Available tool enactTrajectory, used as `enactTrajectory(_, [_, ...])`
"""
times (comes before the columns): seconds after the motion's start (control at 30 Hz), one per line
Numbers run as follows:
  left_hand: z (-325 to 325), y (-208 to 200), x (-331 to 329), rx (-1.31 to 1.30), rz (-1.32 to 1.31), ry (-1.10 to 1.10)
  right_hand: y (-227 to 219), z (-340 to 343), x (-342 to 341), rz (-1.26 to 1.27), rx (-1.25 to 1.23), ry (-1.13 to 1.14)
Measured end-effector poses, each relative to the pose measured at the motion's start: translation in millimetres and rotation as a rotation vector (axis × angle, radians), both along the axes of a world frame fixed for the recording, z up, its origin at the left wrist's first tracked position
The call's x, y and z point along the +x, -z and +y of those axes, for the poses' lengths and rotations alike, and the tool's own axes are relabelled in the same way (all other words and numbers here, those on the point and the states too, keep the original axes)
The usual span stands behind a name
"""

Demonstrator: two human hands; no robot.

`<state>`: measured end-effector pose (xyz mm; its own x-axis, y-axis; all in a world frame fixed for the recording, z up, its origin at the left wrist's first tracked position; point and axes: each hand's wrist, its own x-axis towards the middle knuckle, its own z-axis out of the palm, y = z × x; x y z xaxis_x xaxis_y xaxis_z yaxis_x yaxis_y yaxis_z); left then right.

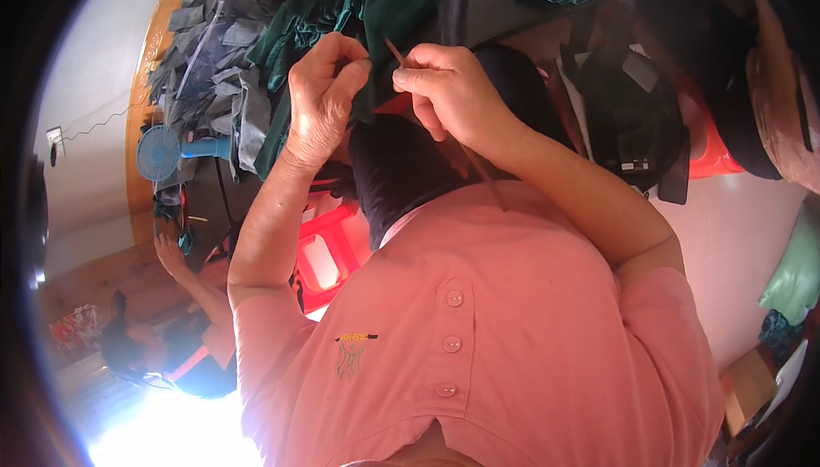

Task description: Turning small green fabric tubes inside out using a wooden stick.

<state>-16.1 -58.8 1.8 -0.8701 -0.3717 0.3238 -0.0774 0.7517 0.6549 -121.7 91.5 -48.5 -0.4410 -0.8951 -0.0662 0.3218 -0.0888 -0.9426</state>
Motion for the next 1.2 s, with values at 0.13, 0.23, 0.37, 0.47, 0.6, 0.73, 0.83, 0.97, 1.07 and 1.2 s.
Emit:
enactTrajectory(0.13, [27.9, 1.6, 11.9, 0.117, 0.059, 0.102, -14.5, 1.2, -0.1, 0.149, -0.108, 0.134])
enactTrajectory(0.23, [36.1, 2.6, 15.7, 0.293, 0.201, 0.043, -21.6, 7.1, -3.1, 0.29, -0.155, 0.189])
enactTrajectory(0.37, [42.0, -32.3, 12.6, 0.684, 0.431, -0.008, -27.4, 22.3, -4.9, 0.442, -0.162, 0.191])
enactTrajectory(0.47, [39.9, -37.2, 9.2, 0.908, 0.475, 0.038, -31.4, 25.0, 4.2, 0.572, -0.171, 0.207])
enactTrajectory(0.6, [40.8, -24.5, 7.5, 0.911, 0.542, -0.049, -31.3, 27.7, 13.5, 0.522, -0.248, 0.258])
enactTrajectory(0.73, [75.4, -10.9, 5.6, 1.008, 0.594, -0.071, -47.9, 28.2, 27.6, 0.316, -0.263, 0.229])
enactTrajectory(0.83, [68.0, -5.5, 11.0, 0.944, 0.528, -0.07, -45.7, 33.8, 22.6, 0.376, -0.242, 0.167])
enactTrajectory(0.97, [58.9, -6.3, 18.2, 0.808, 0.355, -0.109, -37.8, 41.5, 12.8, 0.55, -0.224, 0.227])
enactTrajectory(1.07, [55.3, -20.3, 28.0, 0.589, 0.416, -0.193, -36.2, 46.6, 8.0, 0.67, -0.21, 0.284])
enactTrajectory(1.2, [57.3, -57.2, 41.6, 0.821, 0.351, 0.016, -33.3, 50.3, 8.0, 0.803, -0.221, 0.33])
